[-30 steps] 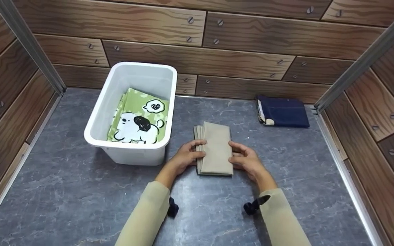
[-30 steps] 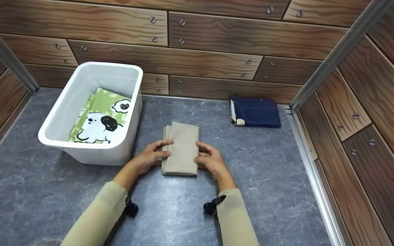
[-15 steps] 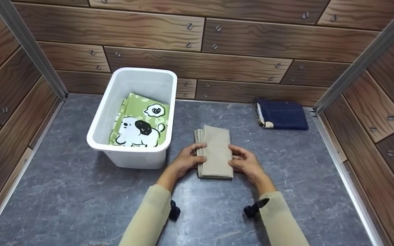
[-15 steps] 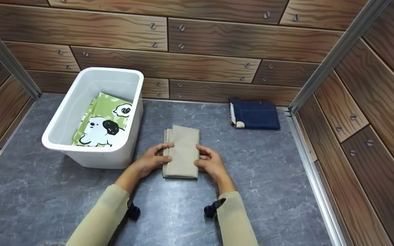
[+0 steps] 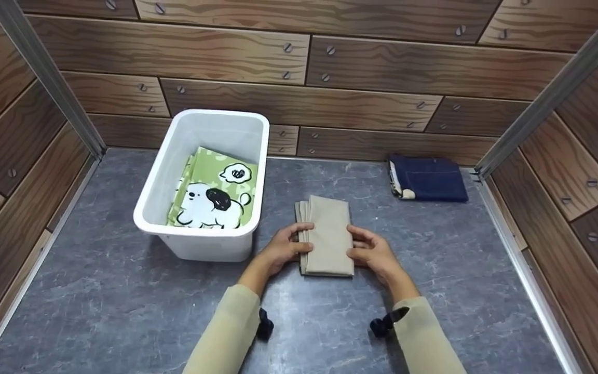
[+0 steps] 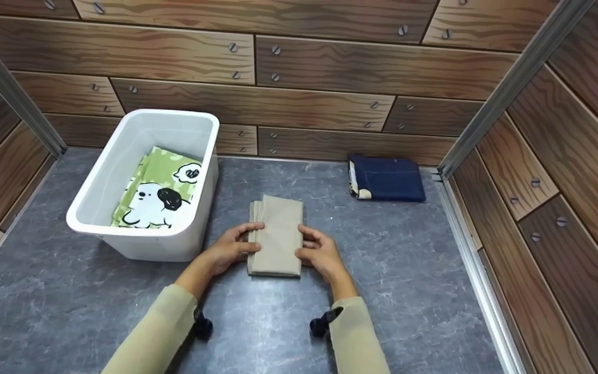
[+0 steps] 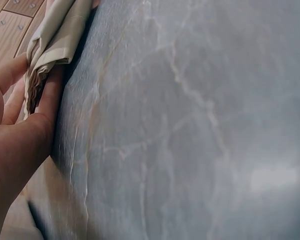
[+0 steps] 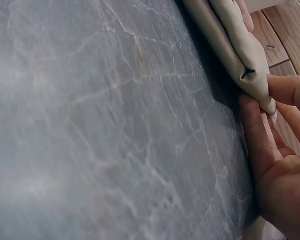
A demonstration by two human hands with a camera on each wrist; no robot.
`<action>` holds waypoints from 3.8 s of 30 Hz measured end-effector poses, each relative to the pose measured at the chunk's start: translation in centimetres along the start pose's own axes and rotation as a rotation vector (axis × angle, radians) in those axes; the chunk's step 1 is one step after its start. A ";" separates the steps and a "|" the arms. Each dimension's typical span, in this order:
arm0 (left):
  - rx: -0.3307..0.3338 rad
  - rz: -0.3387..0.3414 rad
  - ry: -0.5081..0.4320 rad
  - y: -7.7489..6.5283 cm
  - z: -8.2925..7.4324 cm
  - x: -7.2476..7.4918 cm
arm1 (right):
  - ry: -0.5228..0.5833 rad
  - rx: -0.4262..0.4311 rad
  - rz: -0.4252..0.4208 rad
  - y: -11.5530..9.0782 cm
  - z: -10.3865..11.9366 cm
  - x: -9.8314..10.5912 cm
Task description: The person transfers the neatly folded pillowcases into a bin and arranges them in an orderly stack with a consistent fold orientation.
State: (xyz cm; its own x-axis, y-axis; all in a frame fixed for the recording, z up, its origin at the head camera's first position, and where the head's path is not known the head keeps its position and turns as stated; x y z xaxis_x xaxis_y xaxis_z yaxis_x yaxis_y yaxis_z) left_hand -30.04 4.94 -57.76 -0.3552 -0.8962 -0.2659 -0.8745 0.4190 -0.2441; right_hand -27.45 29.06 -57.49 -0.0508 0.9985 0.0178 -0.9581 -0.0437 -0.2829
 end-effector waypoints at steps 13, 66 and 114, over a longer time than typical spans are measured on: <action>0.010 0.000 -0.010 0.0 0.1 0.1 | 0.002 0.031 -0.016 0.1 -0.2 -0.1; -0.005 0.005 -0.039 -0.1 0.0 0.1 | -0.032 0.071 0.000 -0.2 0.1 -0.1; -0.003 0.012 -0.048 -0.2 0.1 0.0 | -0.055 0.054 -0.014 -0.3 0.0 -0.1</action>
State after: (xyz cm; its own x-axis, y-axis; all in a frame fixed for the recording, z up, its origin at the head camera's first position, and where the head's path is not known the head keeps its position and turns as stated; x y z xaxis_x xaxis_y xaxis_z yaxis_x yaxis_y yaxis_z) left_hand -29.84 4.92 -57.76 -0.3499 -0.8829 -0.3130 -0.8712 0.4295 -0.2376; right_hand -27.11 29.00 -57.44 -0.0510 0.9959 0.0742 -0.9726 -0.0327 -0.2300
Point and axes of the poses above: each hand's wrist, its own y-axis towards the middle knuckle, its own x-axis out of the back of the hand, z = x × y, the point moved 3 cm from there along y, towards the middle knuckle, and after that the axes turned 2 degrees about -z, right-handed, at the moved point
